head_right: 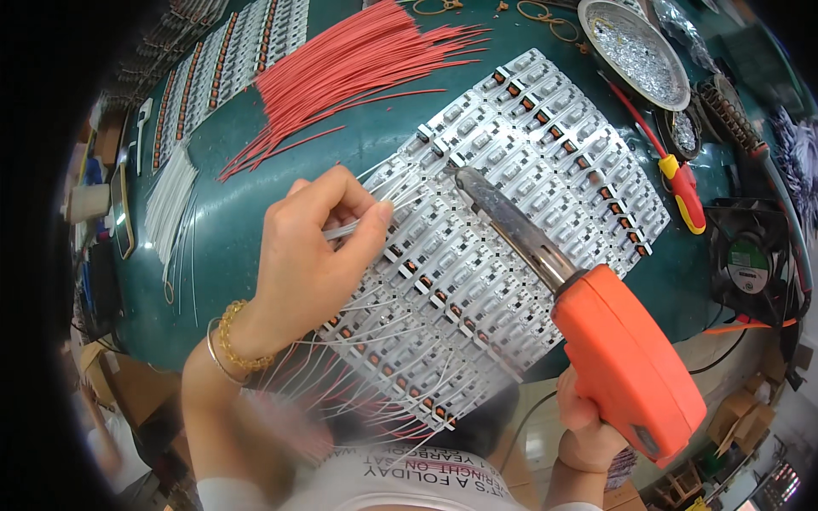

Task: The person uses a soldering iron to attach red and white wires to a grid of electronic components on a green workbench. They systematically move from one connection point to the next, holding the wire with one hand and the tool with the other.

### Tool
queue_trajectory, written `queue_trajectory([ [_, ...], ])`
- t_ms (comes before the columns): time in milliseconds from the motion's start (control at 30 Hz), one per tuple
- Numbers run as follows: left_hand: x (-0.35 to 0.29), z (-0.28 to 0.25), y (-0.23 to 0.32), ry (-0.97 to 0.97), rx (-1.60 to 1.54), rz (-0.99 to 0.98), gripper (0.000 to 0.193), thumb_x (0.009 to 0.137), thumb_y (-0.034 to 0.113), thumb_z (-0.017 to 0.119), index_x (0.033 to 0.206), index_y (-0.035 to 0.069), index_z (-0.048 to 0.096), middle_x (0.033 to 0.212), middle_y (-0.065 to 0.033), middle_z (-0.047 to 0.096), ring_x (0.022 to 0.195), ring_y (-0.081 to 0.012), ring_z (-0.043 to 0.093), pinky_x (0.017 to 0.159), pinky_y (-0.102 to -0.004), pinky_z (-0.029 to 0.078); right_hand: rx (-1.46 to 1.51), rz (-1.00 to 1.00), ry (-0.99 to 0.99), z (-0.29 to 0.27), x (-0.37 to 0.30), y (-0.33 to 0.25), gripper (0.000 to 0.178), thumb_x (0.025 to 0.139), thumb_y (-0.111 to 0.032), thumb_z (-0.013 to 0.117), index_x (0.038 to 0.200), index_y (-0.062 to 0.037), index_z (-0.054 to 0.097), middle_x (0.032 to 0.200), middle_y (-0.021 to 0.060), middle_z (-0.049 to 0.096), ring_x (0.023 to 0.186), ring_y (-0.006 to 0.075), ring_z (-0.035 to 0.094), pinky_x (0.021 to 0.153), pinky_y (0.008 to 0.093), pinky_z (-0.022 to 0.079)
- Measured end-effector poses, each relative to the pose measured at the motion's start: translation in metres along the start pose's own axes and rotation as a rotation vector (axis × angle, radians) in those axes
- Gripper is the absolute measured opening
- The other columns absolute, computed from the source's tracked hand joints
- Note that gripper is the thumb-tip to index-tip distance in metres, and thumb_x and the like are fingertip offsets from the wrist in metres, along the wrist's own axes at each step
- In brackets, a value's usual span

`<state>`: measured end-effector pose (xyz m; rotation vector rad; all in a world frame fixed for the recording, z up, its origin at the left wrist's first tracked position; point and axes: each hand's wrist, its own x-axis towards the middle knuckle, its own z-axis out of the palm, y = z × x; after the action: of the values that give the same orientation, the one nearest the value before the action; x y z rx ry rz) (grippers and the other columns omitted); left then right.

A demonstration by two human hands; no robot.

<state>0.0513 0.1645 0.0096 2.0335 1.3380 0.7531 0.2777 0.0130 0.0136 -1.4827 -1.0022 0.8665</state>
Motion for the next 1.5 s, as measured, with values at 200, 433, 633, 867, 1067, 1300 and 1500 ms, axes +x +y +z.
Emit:
queue_trajectory([
  [200, 0.000, -0.001, 0.001, -0.012, -0.043, -0.034, 0.009, 0.079, 0.007, 0.067, 0.076, 0.002, 0.060, 0.066, -0.0052, 0.060, 0.060, -0.0151, 0.049, 0.058, -0.0283, 0.040, 0.021, -0.010, -0.015, -0.003, -0.003, 0.003, 0.076, 0.083, -0.049, 0.063, 0.119, 0.0142, 0.042, 0.048, -0.0025, 0.044, 0.037, 0.0072, 0.041, 0.040, 0.0215, 0.036],
  [433, -0.002, 0.007, 0.000, 0.039, -0.075, 0.086, 0.007, 0.080, 0.008, 0.068, 0.082, 0.003, 0.064, 0.065, -0.0048, 0.061, 0.061, -0.0141, 0.049, 0.055, -0.0263, 0.038, 0.061, -0.030, 0.031, -0.002, -0.009, -0.005, 0.077, 0.083, -0.049, 0.063, 0.119, 0.0148, 0.042, 0.047, -0.0025, 0.044, 0.037, 0.0068, 0.040, 0.039, 0.0209, 0.035],
  [633, -0.001, 0.009, 0.005, 0.030, 0.114, 0.094, 0.008, 0.080, 0.009, 0.069, 0.079, 0.004, 0.063, 0.064, -0.0042, 0.061, 0.059, -0.0152, 0.047, 0.053, -0.0279, 0.037, 0.035, -0.031, 0.083, -0.013, -0.019, 0.014, 0.074, 0.084, -0.047, 0.064, 0.118, 0.0157, 0.043, 0.048, -0.0020, 0.044, 0.036, 0.0070, 0.039, 0.037, 0.0207, 0.033],
  [867, -0.003, 0.016, 0.002, 0.096, 0.079, 0.107, 0.008, 0.080, 0.009, 0.069, 0.077, 0.005, 0.062, 0.063, -0.0037, 0.061, 0.056, -0.0163, 0.045, 0.054, -0.0287, 0.037, -0.136, -0.090, 0.015, -0.019, -0.016, 0.019, 0.069, 0.085, -0.043, 0.065, 0.115, 0.0155, 0.044, 0.048, -0.0009, 0.044, 0.036, 0.0071, 0.039, 0.037, 0.0208, 0.033],
  [1067, -0.001, 0.015, 0.005, 0.078, 0.129, 0.136, 0.008, 0.079, 0.008, 0.069, 0.077, 0.005, 0.061, 0.064, -0.0036, 0.061, 0.056, -0.0168, 0.044, 0.056, -0.0298, 0.037, -0.121, -0.027, 0.044, -0.012, -0.016, 0.015, 0.062, 0.084, -0.042, 0.065, 0.107, 0.0123, 0.047, 0.048, -0.0002, 0.044, 0.036, 0.0072, 0.039, 0.038, 0.0208, 0.034],
  [1300, -0.003, 0.015, 0.003, 0.107, 0.141, 0.156, 0.009, 0.079, 0.008, 0.069, 0.077, 0.005, 0.061, 0.063, -0.0043, 0.060, 0.057, -0.0186, 0.044, 0.056, -0.0306, 0.037, -0.011, 0.021, 0.116, -0.014, -0.019, 0.018, 0.066, 0.084, -0.044, 0.065, 0.113, 0.0117, 0.045, 0.049, -0.0010, 0.045, 0.038, 0.0069, 0.040, 0.040, 0.0214, 0.035],
  [1500, -0.001, 0.017, 0.006, 0.091, 0.138, 0.158, 0.008, 0.079, 0.007, 0.069, 0.077, 0.005, 0.061, 0.065, -0.0050, 0.061, 0.058, -0.0195, 0.045, 0.056, -0.0311, 0.037, -0.024, -0.004, 0.062, -0.006, -0.014, 0.002, 0.073, 0.082, -0.047, 0.065, 0.119, 0.0124, 0.044, 0.048, -0.0023, 0.044, 0.037, 0.0065, 0.040, 0.040, 0.0206, 0.035],
])
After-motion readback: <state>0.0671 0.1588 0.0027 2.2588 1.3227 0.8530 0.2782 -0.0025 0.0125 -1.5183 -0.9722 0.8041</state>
